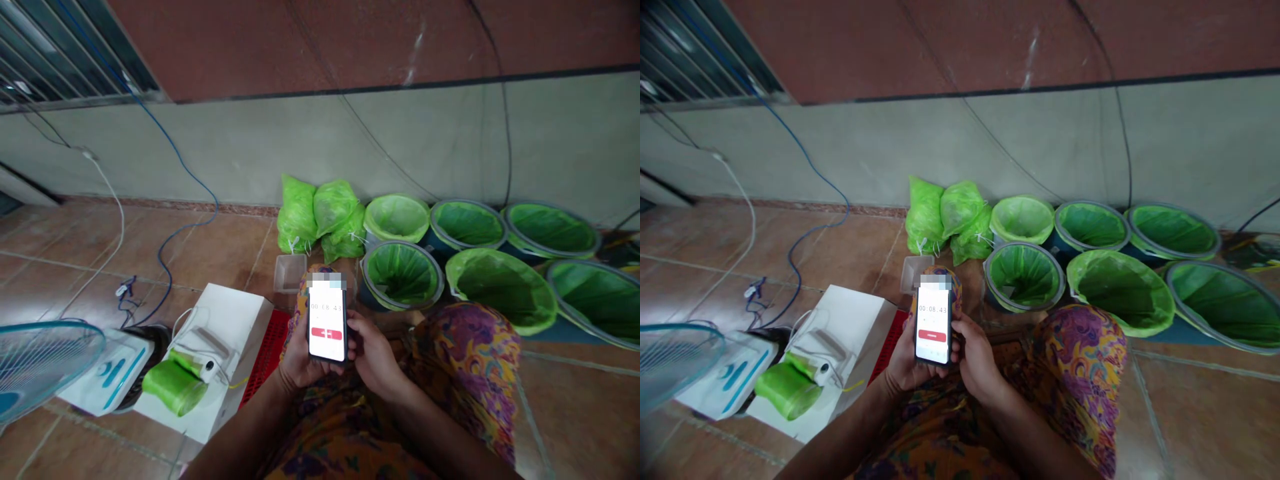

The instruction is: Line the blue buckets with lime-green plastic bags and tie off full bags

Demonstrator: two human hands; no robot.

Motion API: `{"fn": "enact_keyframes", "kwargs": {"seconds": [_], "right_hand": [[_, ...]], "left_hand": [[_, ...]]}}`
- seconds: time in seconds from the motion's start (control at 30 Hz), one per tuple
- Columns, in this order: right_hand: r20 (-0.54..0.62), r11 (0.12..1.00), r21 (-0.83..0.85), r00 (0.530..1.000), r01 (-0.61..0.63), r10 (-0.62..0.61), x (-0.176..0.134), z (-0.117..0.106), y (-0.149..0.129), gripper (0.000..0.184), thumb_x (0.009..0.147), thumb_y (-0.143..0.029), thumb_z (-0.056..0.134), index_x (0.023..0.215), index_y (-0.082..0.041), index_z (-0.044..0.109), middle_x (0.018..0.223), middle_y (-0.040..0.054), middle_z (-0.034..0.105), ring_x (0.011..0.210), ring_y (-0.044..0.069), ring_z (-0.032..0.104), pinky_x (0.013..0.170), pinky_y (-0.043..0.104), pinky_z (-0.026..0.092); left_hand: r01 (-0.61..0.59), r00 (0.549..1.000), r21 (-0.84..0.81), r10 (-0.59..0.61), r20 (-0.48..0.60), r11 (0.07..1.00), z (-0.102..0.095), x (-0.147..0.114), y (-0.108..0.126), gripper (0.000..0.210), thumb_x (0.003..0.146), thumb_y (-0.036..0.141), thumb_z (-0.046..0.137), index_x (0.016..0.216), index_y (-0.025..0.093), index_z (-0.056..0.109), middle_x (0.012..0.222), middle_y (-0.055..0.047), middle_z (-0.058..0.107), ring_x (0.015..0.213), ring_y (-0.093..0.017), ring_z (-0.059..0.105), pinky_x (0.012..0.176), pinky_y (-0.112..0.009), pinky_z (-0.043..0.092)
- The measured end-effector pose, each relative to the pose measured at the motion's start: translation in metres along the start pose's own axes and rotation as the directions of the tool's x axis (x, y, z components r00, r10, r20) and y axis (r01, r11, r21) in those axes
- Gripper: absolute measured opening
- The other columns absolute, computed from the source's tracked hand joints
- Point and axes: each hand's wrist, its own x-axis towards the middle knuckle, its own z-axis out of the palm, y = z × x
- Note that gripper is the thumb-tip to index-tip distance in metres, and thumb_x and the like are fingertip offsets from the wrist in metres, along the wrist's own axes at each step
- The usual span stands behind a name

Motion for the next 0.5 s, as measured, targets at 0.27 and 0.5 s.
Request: {"fn": "enact_keyframes", "kwargs": {"seconds": [0.27,0.5], "right_hand": [[-0.057,0.998,0.052,0.998,-0.028,0.031,0.0013,-0.0028,0.0002,0.034,0.065,-0.033,0.065,0.097,-0.02,0.065,0.047,-0.0108,0.039,0.038,0.006,0.031,0.032,0.016,0.029],[-0.098,1.0,0.026,0.995,0.001,0.001,0.0056,-0.0079,0.0042,0.033,0.067,-0.034,0.065,0.097,-0.02,0.063,0.049,-0.011,0.039,0.038,0.005,0.032,0.033,0.016,0.028]], "left_hand": [[-0.02,1.0,0.017,0.02,0.008,1.0,0.0,0.002,-0.0018,0.08,0.09,0.07,0.026,0.123,0.006,0.061,0.105,-0.022,0.071,0.091,-0.027,0.071,0.065,-0.031,0.058],[-0.025,0.995,0.053,0.031,-0.098,0.998,0.0052,0.0036,-0.0046,0.075,0.092,0.066,0.025,0.127,0.009,0.058,0.102,-0.02,0.071,0.086,-0.028,0.071,0.064,-0.034,0.058]]}}
